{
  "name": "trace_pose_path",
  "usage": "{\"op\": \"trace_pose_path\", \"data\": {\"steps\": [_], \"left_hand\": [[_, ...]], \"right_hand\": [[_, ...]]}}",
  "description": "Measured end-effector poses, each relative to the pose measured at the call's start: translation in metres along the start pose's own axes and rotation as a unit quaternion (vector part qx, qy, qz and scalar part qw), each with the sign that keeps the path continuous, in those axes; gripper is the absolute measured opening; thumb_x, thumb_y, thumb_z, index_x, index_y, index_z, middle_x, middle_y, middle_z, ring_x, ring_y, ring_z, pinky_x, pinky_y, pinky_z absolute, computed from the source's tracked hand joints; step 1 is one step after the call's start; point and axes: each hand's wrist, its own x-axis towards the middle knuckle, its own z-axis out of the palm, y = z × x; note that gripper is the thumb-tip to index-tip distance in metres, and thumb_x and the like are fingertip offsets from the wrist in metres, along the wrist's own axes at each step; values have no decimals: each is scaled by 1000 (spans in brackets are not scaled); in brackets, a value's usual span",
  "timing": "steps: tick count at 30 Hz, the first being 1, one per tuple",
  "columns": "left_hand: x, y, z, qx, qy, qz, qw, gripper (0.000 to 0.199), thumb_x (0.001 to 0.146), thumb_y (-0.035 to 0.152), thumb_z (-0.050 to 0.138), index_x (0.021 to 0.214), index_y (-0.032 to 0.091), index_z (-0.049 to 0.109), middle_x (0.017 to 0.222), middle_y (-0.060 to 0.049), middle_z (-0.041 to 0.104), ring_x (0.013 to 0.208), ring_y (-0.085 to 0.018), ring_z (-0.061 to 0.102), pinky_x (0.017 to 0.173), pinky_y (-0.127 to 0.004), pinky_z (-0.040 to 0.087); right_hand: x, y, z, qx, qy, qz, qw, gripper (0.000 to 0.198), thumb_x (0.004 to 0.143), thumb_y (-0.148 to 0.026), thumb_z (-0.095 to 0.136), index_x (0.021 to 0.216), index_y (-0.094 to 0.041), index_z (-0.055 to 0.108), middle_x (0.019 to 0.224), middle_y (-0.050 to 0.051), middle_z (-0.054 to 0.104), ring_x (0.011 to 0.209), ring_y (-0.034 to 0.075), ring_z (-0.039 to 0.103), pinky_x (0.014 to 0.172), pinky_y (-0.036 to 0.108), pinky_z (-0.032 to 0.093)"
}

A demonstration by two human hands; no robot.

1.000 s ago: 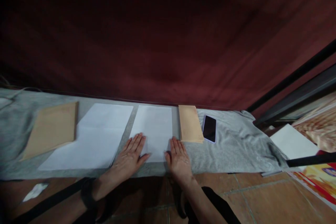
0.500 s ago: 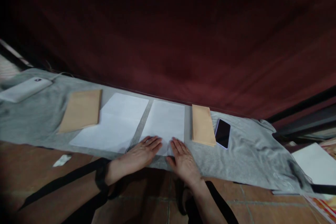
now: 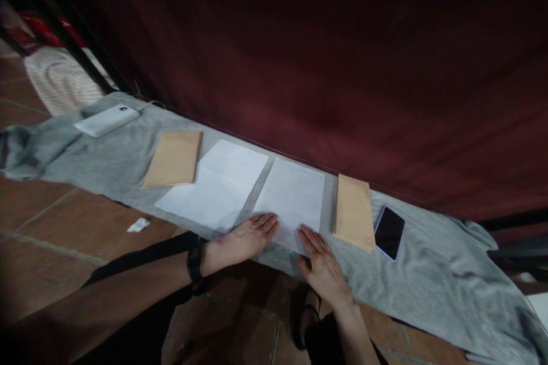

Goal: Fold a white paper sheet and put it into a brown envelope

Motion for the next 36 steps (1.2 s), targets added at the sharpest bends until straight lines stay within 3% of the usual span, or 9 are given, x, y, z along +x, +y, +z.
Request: {"op": "trace_pose_path", "data": {"steps": [9,15,20,25,28,33,36], "left_hand": [[-6,3,17,-70,55,-7,996,55,85,-3,41,137,11,50,146,-19,53,139,-25,47,117,-45,36],[-9,4,3,-92,25,3,995,48,90,3,44,136,12,52,146,-16,54,138,-23,48,116,-42,37],[-14,-31,-9,-193,32,-32,980,44,91,26,57,134,22,59,142,-9,60,134,-23,53,116,-41,37],[-13,-66,-5,-258,5,-22,966,42,89,25,57,131,27,64,143,-4,59,132,-20,56,112,-36,43],[-13,-69,-6,-302,-1,-40,952,32,94,30,50,116,27,73,133,-4,67,123,-20,62,106,-34,47],[-14,-64,-15,-374,-25,-74,924,36,95,42,48,108,22,76,109,-6,77,101,-22,70,90,-30,52],[-14,-64,-22,-435,-54,-99,893,42,91,50,49,84,18,75,79,-4,76,74,-20,68,69,-26,52]], "right_hand": [[-7,18,0,18,15,21,1000,58,95,-13,38,151,-28,42,155,1,44,142,20,42,120,45,37],[-9,16,-9,64,15,40,997,41,99,-24,44,136,-28,61,143,3,58,134,22,53,116,47,42],[-10,6,-22,99,8,54,994,33,101,-33,49,128,-30,67,134,3,66,127,23,59,111,45,46],[-10,-3,-34,170,9,73,983,32,101,-43,51,120,-30,72,121,1,73,116,22,66,102,38,53],[-12,-5,-35,185,13,82,979,31,100,-43,52,117,-29,74,118,1,74,113,22,68,100,37,54],[-15,-3,-34,192,15,80,978,31,98,-37,54,122,-28,71,129,2,69,122,23,63,105,38,50],[-15,-2,-34,225,14,108,968,30,98,-39,52,106,-25,77,107,2,77,102,22,70,91,34,55]]}}
